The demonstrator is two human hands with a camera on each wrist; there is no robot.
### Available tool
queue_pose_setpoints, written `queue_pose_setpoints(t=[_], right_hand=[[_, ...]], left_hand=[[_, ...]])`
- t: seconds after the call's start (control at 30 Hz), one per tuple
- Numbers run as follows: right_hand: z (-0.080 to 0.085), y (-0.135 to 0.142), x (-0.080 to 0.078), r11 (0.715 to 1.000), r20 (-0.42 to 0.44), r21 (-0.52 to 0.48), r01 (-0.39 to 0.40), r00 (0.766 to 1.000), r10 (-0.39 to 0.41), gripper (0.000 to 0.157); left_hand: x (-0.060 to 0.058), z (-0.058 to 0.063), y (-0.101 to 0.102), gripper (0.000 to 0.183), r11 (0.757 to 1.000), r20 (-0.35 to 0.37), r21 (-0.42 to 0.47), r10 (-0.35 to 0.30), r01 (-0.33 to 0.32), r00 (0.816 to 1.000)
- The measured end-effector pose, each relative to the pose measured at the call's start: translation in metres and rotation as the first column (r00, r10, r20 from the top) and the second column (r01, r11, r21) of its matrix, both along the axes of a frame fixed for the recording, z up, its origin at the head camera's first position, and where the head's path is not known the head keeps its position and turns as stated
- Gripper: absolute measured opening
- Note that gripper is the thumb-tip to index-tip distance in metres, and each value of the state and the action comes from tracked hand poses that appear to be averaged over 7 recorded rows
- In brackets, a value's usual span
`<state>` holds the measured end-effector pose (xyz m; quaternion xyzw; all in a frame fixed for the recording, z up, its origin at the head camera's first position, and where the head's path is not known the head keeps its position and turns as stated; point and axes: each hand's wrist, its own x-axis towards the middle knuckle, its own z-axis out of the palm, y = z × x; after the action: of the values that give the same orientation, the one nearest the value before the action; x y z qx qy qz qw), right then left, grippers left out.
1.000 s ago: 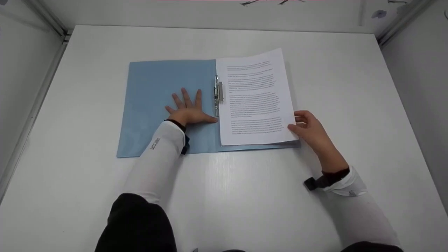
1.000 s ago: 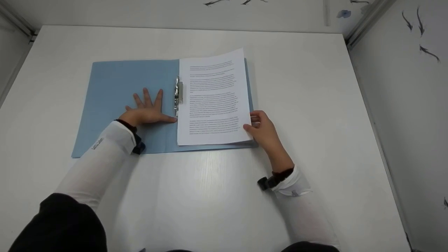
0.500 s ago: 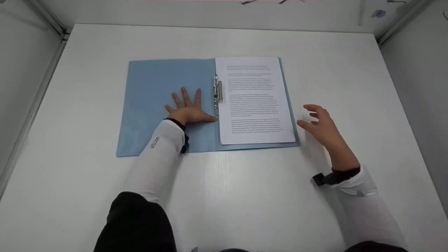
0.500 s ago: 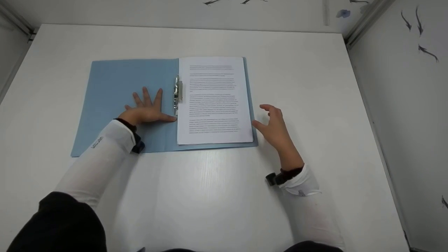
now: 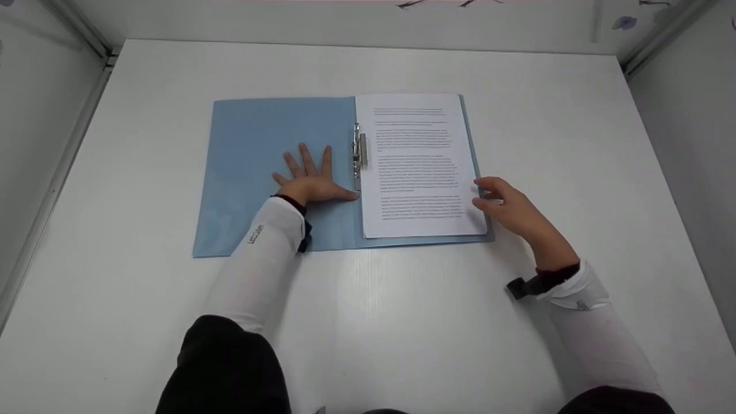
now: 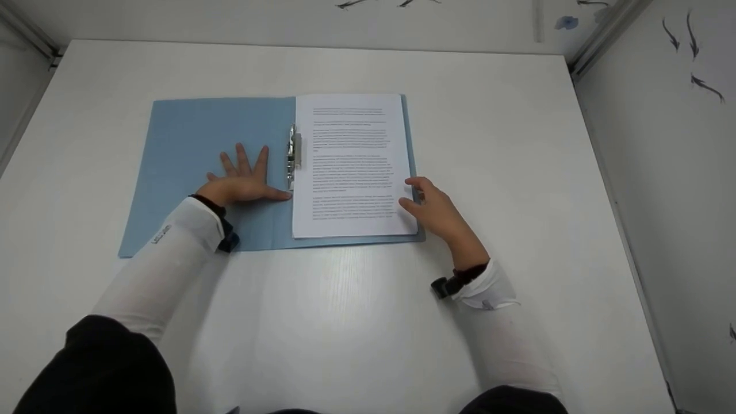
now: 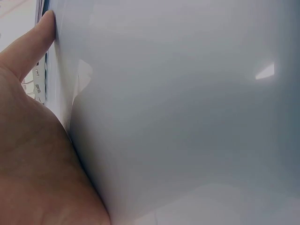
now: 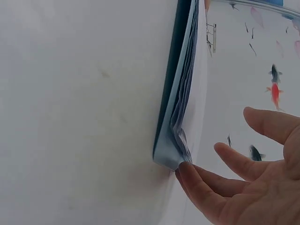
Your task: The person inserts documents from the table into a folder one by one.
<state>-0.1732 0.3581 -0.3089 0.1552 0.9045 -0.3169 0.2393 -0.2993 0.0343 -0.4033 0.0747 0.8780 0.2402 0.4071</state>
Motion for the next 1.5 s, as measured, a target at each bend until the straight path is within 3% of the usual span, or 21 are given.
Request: queue_pose_setpoints(t=[0.47, 0.7, 1.23, 1.5], right_hand=[[-0.004, 0.0, -0.017, 1.0, 0.028, 0.004, 0.011, 1.0, -0.011, 0.054], [-0.003, -0.003, -0.018, 0.999, 0.06, 0.038, -0.023, 0.998, 0.021, 0.057], [-0.003, -0.007, -0.016, 0.997, 0.051, 0.058, -0.06, 0.997, 0.057, 0.05], [-0.005, -0.004, -0.016, 0.995, 0.045, 0.058, -0.078, 0.996, 0.075, 0.053]], left_hand=[[-0.003, -0.01, 0.005, 0.121, 0.999, -0.01, -0.048, -0.014, 0.013, 1.0], [0.0, 0.002, 0.002, 0.121, 1.0, -0.007, -0.021, -0.005, 0.005, 1.0], [-0.001, 0.002, 0.0, 0.121, 1.0, 0.015, -0.004, -0.002, 0.003, 1.0], [0.001, 0.001, 0.001, 0.12, 0.999, -0.015, -0.023, -0.025, 0.024, 1.0]])
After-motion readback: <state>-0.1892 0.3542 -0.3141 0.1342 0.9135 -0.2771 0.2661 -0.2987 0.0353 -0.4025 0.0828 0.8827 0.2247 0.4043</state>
